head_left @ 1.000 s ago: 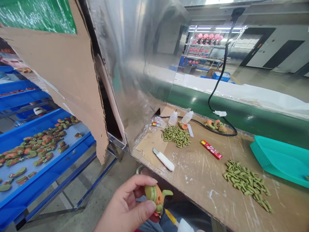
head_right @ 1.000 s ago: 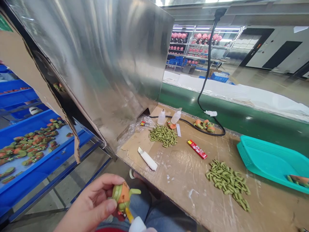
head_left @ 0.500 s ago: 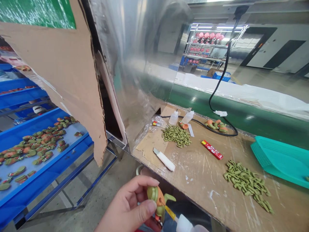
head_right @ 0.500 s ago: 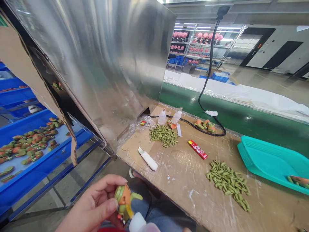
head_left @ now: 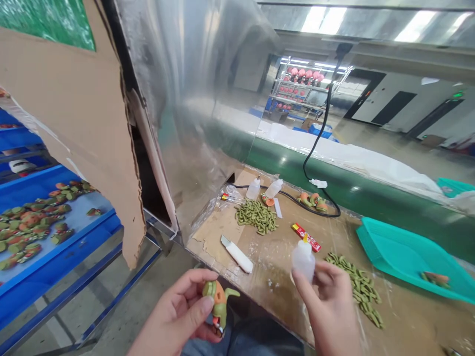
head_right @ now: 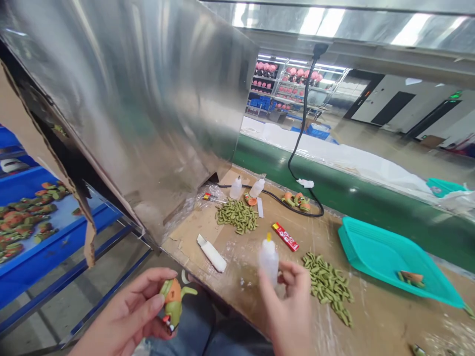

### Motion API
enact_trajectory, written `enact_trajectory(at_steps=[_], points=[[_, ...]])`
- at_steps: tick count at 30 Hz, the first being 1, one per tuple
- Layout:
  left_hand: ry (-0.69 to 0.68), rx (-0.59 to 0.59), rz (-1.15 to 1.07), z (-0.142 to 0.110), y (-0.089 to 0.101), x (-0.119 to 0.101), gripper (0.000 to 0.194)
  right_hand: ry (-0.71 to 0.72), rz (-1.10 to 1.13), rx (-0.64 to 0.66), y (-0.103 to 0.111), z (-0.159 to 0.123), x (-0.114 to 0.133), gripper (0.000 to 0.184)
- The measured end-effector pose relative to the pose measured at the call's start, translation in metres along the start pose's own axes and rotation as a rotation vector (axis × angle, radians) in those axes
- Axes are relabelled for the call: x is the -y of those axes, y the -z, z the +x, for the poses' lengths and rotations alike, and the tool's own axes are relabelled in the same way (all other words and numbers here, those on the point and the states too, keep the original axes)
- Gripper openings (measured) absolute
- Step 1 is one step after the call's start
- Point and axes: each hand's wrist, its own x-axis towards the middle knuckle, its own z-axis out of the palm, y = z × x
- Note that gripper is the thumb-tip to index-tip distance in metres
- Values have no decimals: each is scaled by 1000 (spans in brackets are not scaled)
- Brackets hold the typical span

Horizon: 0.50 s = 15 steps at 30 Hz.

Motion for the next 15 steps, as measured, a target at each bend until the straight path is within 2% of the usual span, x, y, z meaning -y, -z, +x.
enact_trajectory(at_steps=[2,4,7,8,9,10,12,13,15], points=[[11,-7,-9,3,1,0,35,-25,-41,-25,-7,27,-24,50],[27,-14,-14,7,4,0,36,-23,-90,-60,-9,39,-38,56],[30,-42,-11,12,7,-1,37,8,-233,-220,-6,34,-37,62],[19,-55,-8,13,7,-2,36,50,-281,-253,-6,30,-33,58],[7,-64,-3,14,6,-2,36,113,-321,-234,-8,26,-27,49],[-5,-69,4,15,5,-3,35,192,-350,-155,-13,24,-22,36],[-20,-60,5,16,2,-3,34,355,-388,117,-30,28,-13,16],[-18,-47,0,17,1,-3,34,411,-417,248,-40,34,-11,11],[-8,-10,-17,17,0,-3,34,450,-497,403,-60,48,-10,14]])
